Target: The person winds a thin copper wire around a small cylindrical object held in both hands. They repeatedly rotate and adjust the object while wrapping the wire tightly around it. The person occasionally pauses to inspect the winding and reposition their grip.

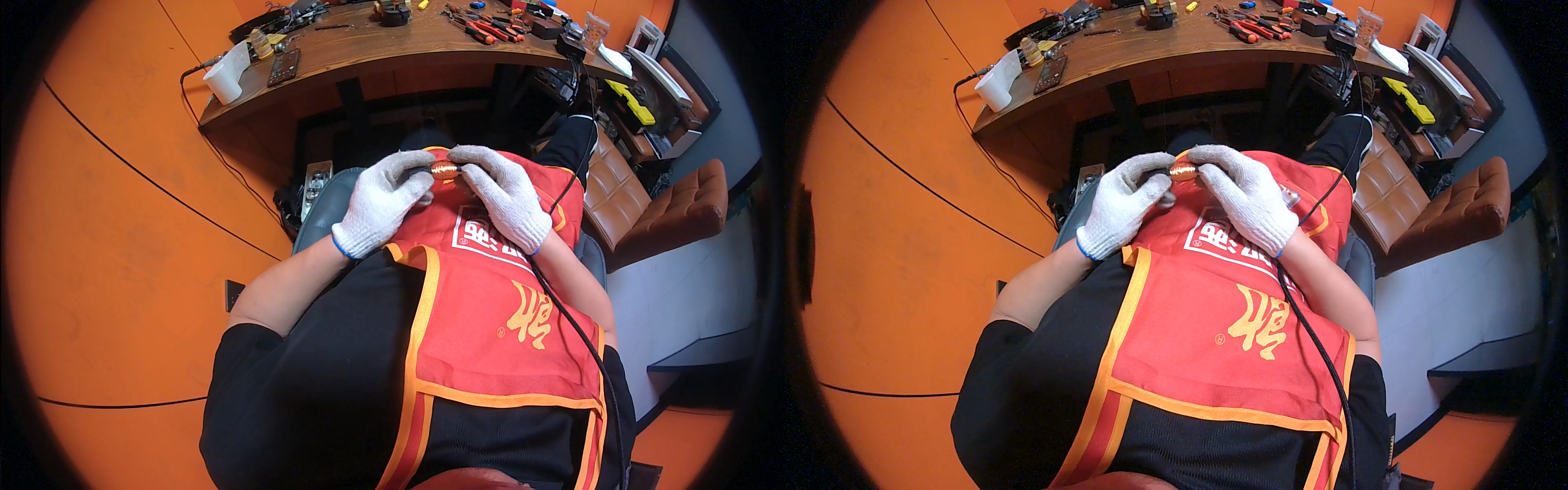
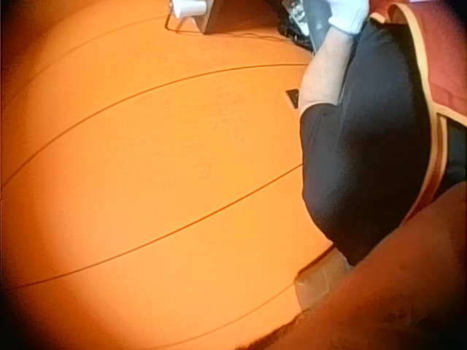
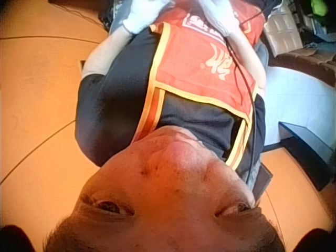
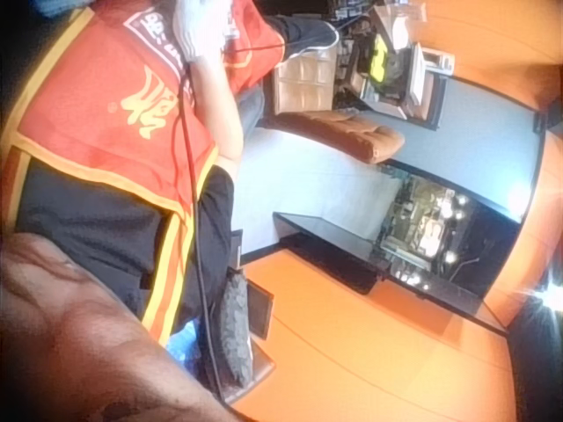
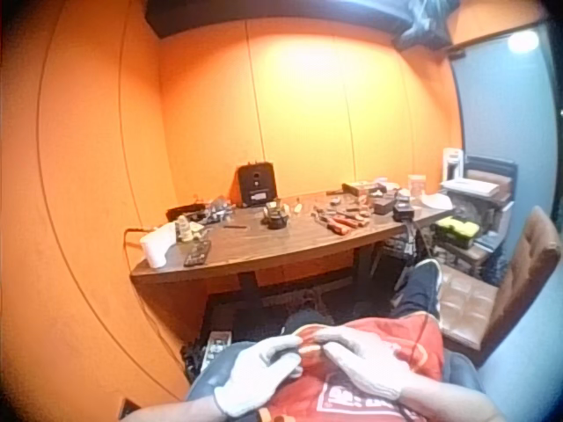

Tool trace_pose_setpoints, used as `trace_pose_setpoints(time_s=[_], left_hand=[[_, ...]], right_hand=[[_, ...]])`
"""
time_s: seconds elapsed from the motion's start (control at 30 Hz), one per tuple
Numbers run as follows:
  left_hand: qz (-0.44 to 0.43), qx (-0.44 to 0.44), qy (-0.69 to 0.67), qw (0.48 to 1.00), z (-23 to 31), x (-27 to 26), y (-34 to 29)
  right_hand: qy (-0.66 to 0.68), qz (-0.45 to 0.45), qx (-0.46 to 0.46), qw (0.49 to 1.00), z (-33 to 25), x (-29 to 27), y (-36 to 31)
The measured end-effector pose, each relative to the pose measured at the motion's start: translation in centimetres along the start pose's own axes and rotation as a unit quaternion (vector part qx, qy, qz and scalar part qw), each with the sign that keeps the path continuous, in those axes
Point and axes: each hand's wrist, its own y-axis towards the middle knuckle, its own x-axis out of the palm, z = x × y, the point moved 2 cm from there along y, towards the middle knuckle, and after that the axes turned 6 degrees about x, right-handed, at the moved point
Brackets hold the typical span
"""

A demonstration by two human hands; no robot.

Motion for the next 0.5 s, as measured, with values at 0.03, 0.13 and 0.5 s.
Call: trace_pose_setpoints(time_s=[0.03,0.13,0.5], left_hand=[[-0.007,-0.035,-0.019,0.999,0.0,-0.1,0.0],[-0.003,-0.049,-0.033,0.998,-0.1,-0.1,0.0],[0.007,-0.022,0.019,1.0,0.3,0.1,-0.3]], right_hand=[[-0.012,0.007,-0.024,1.0,-0.1,0.1,0.0],[-0.009,0.005,-0.02,1.0,-0.4,0.1,-0.1],[-0.032,0.003,-0.059,0.998,-0.8,0.1,0.0]])
